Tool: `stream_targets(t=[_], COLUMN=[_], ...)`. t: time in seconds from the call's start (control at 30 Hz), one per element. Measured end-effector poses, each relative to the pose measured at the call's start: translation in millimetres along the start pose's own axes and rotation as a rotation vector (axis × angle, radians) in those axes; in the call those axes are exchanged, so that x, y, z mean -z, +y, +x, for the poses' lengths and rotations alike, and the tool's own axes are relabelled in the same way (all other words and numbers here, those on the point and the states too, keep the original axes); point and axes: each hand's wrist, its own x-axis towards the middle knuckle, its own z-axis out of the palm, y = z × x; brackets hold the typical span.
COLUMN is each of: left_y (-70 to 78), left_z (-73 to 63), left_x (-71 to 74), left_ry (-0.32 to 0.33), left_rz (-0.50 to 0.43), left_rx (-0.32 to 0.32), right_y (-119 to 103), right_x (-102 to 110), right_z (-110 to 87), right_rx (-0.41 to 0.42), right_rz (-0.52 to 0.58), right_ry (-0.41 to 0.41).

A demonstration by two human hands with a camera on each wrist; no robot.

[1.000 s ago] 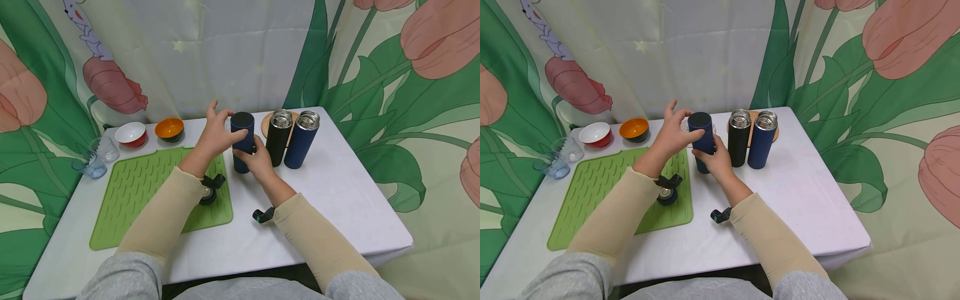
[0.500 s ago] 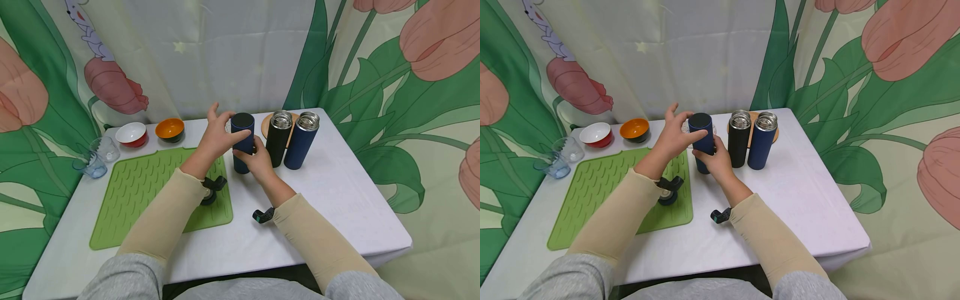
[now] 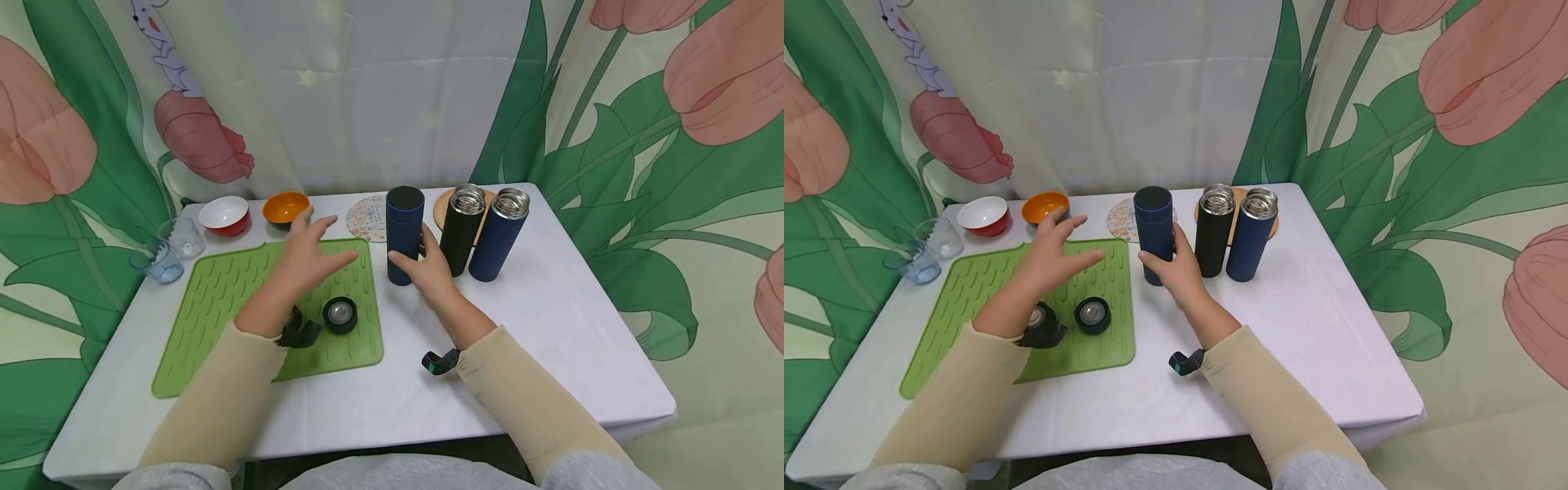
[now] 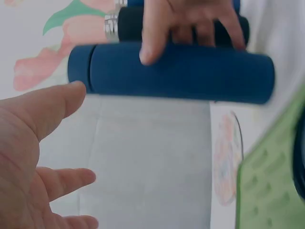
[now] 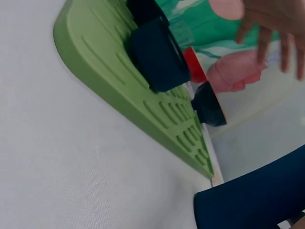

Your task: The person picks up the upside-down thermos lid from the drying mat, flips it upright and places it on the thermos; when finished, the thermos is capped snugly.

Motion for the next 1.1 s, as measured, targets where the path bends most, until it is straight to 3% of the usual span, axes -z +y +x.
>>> stream_targets(t=[0.2, 0.5, 0.8, 1.1], left_y=[-36.8, -74.3, -94.6, -107.6], left_z=[-27.3, -53.1, -70.0, -74.8], left_x=[15.7, 14.4, 12.4, 8.8], left_ry=[-0.044, -0.100, -0.119, -0.207], left_rz=[0.066, 0.125, 0.219, 0.299], left_rx=[0.040, 0.105, 0.155, 0.266], right_y=[-5.7, -10.6, -15.4, -12.0], right_x=[5.8, 15.5, 20.7, 23.0], right_z=[-14.8, -35.3, -54.5, -60.2], right_rx=[-0.037, -0.057, -0.053, -0.060], right_rz=[0.007, 0.010, 0.017, 0.038], right_ry=[-0.013, -0.020, -0.024, -0.049])
